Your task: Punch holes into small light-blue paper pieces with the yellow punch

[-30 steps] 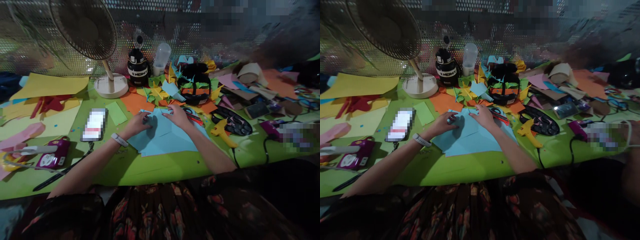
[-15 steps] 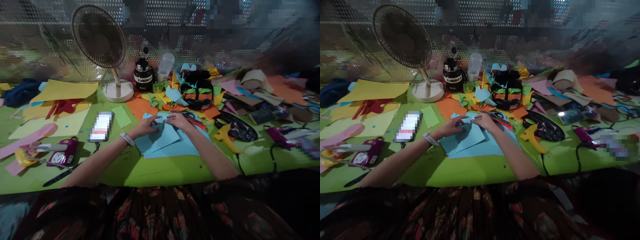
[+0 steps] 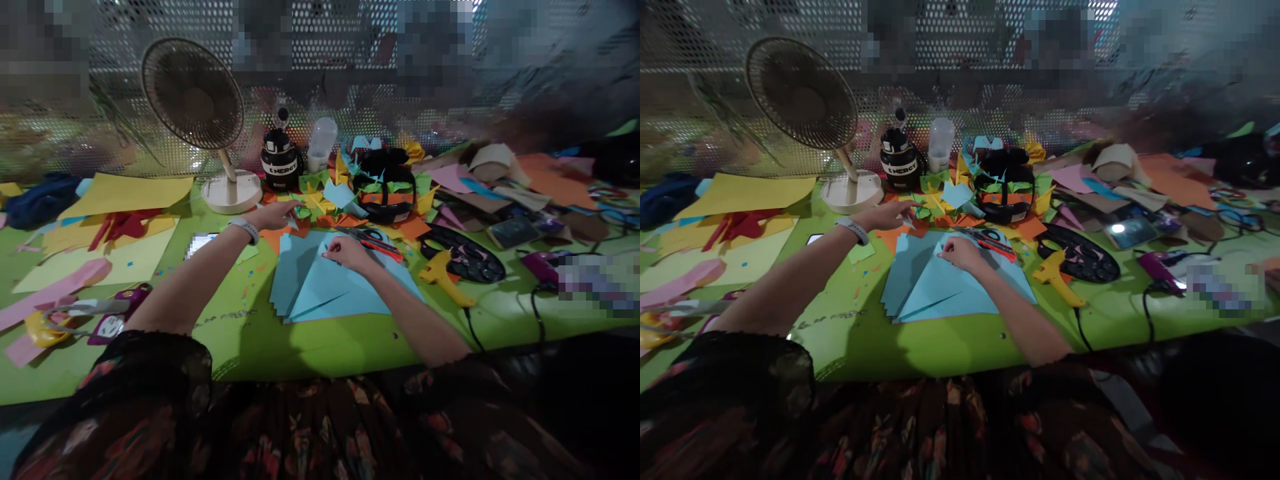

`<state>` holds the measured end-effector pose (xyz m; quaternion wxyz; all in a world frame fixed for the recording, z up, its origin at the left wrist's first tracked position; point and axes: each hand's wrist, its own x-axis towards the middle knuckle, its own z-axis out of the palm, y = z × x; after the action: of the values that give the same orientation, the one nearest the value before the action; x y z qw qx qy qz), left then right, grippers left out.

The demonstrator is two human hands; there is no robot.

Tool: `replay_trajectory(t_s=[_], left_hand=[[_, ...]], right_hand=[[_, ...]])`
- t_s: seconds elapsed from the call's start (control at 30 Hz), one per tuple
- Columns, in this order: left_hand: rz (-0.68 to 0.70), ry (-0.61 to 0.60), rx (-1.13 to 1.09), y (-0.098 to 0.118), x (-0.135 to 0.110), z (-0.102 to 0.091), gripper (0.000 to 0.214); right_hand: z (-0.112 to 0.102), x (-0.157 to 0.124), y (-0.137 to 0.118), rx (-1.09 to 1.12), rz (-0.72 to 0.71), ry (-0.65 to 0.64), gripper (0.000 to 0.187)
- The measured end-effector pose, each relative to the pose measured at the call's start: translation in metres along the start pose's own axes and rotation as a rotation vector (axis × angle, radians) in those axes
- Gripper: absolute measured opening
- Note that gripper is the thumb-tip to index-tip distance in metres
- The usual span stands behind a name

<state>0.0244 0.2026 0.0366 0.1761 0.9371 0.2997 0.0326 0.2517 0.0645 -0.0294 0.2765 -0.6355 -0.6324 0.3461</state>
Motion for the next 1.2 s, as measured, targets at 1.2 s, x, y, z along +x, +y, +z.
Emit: replay_trajectory(t_s=[1.2], left_hand=[[0.291,0.454,0.415,0.136,-0.105,0.091,0.027]], right_hand=[[-0.002,-0.082,-0.024,-0.754,-0.890,0.167,0.028]])
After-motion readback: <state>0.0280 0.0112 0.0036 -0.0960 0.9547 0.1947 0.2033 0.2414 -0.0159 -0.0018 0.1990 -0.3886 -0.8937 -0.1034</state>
